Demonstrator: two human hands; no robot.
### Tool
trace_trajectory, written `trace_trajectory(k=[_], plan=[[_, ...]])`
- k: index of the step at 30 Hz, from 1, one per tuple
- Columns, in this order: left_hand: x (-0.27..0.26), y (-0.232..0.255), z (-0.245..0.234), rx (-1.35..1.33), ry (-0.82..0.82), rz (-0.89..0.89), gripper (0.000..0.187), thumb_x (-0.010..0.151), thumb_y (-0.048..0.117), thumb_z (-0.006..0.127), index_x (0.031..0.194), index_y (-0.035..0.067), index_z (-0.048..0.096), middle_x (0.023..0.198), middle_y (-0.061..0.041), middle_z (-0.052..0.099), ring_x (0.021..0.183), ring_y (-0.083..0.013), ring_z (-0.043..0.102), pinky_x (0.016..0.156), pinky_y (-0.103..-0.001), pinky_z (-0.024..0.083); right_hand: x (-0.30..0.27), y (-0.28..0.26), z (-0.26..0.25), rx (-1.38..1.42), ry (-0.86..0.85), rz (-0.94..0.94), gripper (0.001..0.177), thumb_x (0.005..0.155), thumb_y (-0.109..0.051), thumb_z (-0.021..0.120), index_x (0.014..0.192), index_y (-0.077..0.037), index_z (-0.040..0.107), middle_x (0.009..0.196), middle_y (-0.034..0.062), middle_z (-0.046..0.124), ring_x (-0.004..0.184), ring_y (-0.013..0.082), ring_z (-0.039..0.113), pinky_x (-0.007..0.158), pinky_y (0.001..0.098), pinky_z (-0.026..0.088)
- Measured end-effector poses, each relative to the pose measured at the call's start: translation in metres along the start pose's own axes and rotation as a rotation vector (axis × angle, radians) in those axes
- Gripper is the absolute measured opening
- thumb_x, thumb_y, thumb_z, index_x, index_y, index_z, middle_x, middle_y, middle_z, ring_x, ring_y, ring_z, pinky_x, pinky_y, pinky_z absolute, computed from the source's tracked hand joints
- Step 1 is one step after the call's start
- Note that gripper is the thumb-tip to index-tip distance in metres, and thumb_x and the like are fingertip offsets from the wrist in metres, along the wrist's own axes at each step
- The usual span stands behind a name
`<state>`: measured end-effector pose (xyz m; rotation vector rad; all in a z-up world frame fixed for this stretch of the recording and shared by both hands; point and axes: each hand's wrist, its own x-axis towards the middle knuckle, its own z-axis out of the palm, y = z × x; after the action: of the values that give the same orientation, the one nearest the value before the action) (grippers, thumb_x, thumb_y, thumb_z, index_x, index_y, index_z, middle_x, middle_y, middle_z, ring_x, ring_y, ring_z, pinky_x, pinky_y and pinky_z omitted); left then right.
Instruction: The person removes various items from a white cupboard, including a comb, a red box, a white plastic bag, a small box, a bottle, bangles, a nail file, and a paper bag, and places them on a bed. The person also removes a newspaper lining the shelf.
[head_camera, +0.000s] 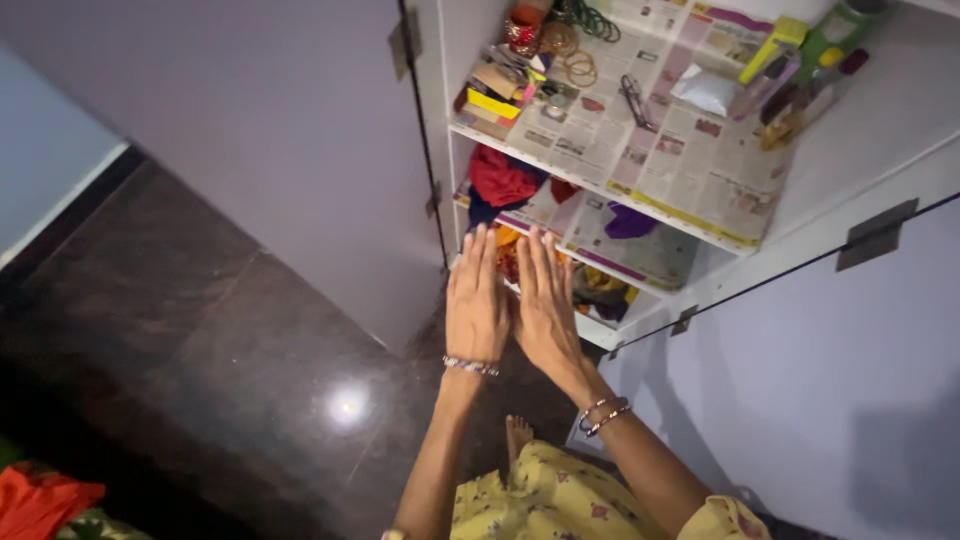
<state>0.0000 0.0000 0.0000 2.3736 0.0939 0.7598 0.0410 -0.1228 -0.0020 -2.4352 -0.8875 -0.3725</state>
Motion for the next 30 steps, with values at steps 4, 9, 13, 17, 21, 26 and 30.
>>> trace_trajectory(k=[4, 9, 13, 17, 21, 26, 30], plan=[[0.039, 0.028, 0.050, -0.030, 0.005, 0.079, 0.064, 0.095, 0.005, 0.056, 0.156, 0.001, 0.037, 0.164, -0.019, 0.038, 0.153, -0.0345, 0.037, 0.123, -0.050, 0.033, 0.019, 0.048, -0.020, 0.012, -0.016, 0.112, 0.074, 0.095, -0.010, 0.058, 0.160, 0.002, 0.024, 0.168, 0.0247, 0.018, 0.156, 0.0427, 0.014, 0.123, 0.0606, 0.014], [0.068, 0.037, 0.087, -0.050, -0.002, 0.104, 0.063, 0.095, 0.006, 0.055, 0.155, 0.000, 0.037, 0.162, -0.021, 0.039, 0.152, -0.0371, 0.038, 0.120, -0.051, 0.035, 0.038, 0.091, -0.020, 0.048, 0.052, 0.176, 0.072, 0.098, -0.014, 0.058, 0.159, 0.005, 0.024, 0.168, 0.0256, 0.020, 0.156, 0.0444, 0.017, 0.124, 0.0588, 0.016], [0.089, 0.032, 0.107, -0.084, -0.038, 0.106, 0.061, 0.097, 0.008, 0.057, 0.153, -0.002, 0.038, 0.162, -0.023, 0.040, 0.149, -0.0386, 0.040, 0.117, -0.051, 0.037, 0.049, 0.120, -0.010, 0.067, 0.132, 0.169, 0.070, 0.100, -0.017, 0.060, 0.157, 0.006, 0.027, 0.164, 0.0291, 0.028, 0.153, 0.0480, 0.023, 0.124, 0.0562, 0.024], [0.112, 0.016, 0.136, -0.109, -0.100, 0.071, 0.064, 0.094, 0.010, 0.057, 0.154, -0.002, 0.039, 0.160, -0.023, 0.041, 0.147, -0.0382, 0.043, 0.116, -0.049, 0.040, 0.055, 0.145, -0.004, 0.030, 0.165, 0.198, 0.065, 0.097, -0.019, 0.064, 0.153, 0.003, 0.038, 0.159, 0.0299, 0.036, 0.148, 0.0493, 0.032, 0.120, 0.0544, 0.032], [0.132, -0.015, 0.168, -0.159, -0.127, 0.087, 0.061, 0.097, 0.014, 0.058, 0.153, -0.002, 0.039, 0.157, -0.025, 0.042, 0.143, -0.0411, 0.045, 0.115, -0.048, 0.039, 0.074, 0.165, 0.001, 0.033, 0.120, 0.246, 0.048, 0.097, -0.016, 0.065, 0.141, 0.000, 0.055, 0.149, 0.0268, 0.050, 0.141, 0.0465, 0.043, 0.114, 0.0512, 0.038], [0.155, -0.073, 0.191, -0.177, -0.225, -0.042, 0.051, 0.099, 0.019, 0.057, 0.146, 0.000, 0.048, 0.152, -0.025, 0.051, 0.131, -0.0420, 0.055, 0.108, -0.047, 0.046, 0.129, 0.178, 0.032, 0.167, 0.111, 0.197, 0.025, 0.097, -0.014, 0.062, 0.120, -0.006, 0.070, 0.124, 0.0161, 0.070, 0.118, 0.0368, 0.064, 0.100, 0.0442, 0.052], [0.164, -0.122, 0.194, -0.197, -0.125, -0.022, 0.046, 0.101, 0.021, 0.056, 0.142, 0.001, 0.052, 0.142, -0.025, 0.059, 0.128, -0.0426, 0.059, 0.107, -0.048, 0.048, 0.185, 0.192, 0.080, 0.194, 0.101, 0.172, 0.025, 0.096, -0.010, 0.061, 0.119, -0.008, 0.070, 0.115, 0.0166, 0.072, 0.108, 0.0384, 0.066, 0.092, 0.0458, 0.053]])
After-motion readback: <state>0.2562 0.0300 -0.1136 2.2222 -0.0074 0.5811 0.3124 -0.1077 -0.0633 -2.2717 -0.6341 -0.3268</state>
